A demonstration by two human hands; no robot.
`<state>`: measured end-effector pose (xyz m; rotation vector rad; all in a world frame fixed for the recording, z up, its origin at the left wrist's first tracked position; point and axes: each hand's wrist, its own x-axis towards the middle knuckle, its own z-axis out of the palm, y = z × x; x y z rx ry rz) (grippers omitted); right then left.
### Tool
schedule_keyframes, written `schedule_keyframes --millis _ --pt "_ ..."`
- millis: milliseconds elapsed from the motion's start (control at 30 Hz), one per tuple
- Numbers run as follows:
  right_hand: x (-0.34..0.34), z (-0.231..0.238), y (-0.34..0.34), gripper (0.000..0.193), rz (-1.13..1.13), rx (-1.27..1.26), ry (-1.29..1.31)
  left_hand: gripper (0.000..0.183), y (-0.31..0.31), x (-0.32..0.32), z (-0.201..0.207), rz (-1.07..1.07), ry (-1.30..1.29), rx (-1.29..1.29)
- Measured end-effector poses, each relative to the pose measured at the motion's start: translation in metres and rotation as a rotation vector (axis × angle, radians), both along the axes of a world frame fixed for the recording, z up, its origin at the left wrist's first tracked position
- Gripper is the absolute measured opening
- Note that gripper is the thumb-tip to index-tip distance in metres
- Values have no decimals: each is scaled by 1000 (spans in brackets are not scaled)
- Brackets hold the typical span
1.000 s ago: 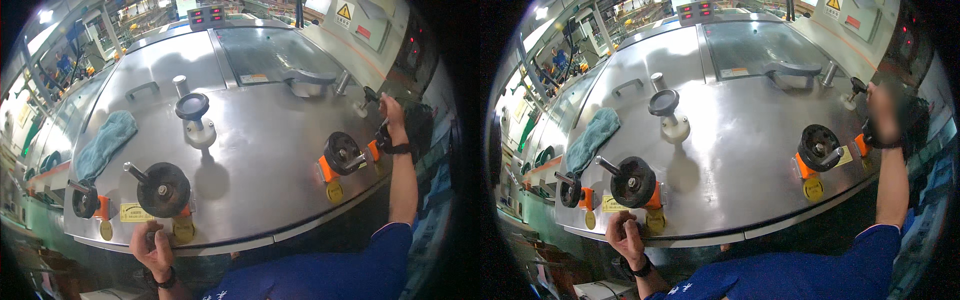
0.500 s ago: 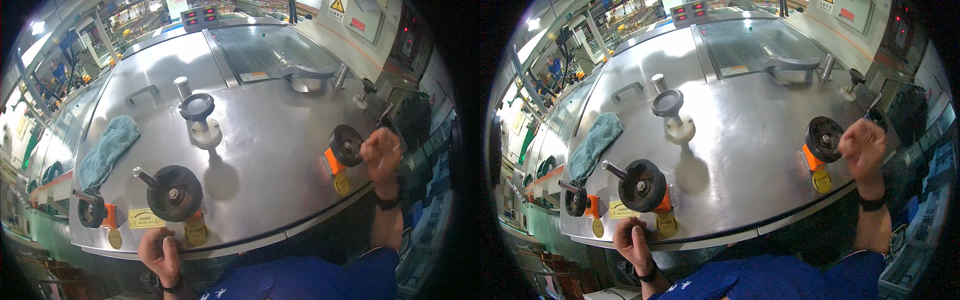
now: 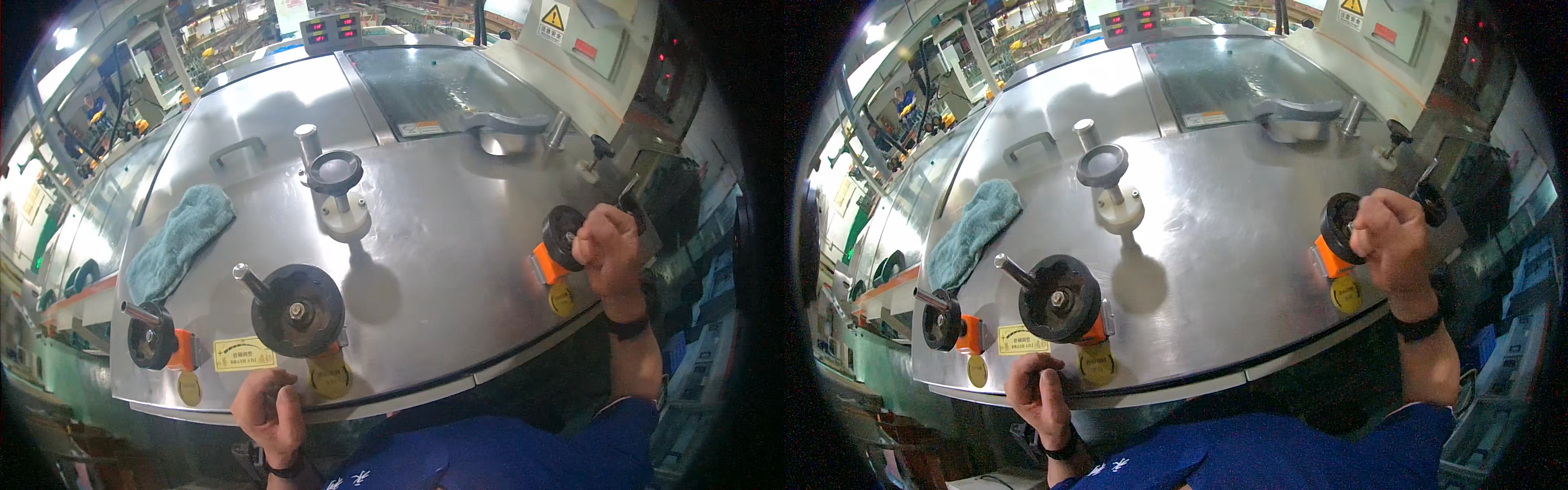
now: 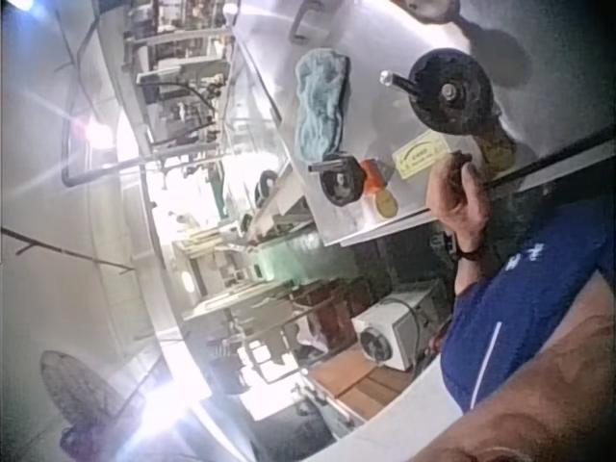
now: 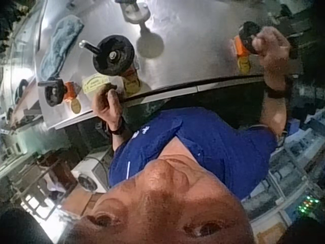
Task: Checking industrial machine trays, wiping surfaces, and adjusting manual control valves on a metal tank.
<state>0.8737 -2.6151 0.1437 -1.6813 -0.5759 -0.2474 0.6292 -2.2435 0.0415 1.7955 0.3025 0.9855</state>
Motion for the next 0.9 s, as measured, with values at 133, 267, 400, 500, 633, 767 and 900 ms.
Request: schedule_keyframes --millis 133,267,400,500,633,767,900 --pt "10 17 41 27 13 199 328 18 0 0 1 6 -10 22" --pt "55 24 47 27 27 120 344 20 -1 -3 9 -5 60 -14" --pt "65 20 -2 25 -166 189 199 20 5 -3 -1 7 4 -41" --pt "51 5 -29 24 -179 356 291 20 6 -6 -3 -28 42 1" --pt "46 9 -25 23 -145 326 227 19 1 -2 8 -22 28 4" --pt "47 8 -28 20 -80 330 221 20 3 0 7 6 18 103" --pt "48 10 -44 18 -127 282 110 21 4 0 4 14 -16 80"
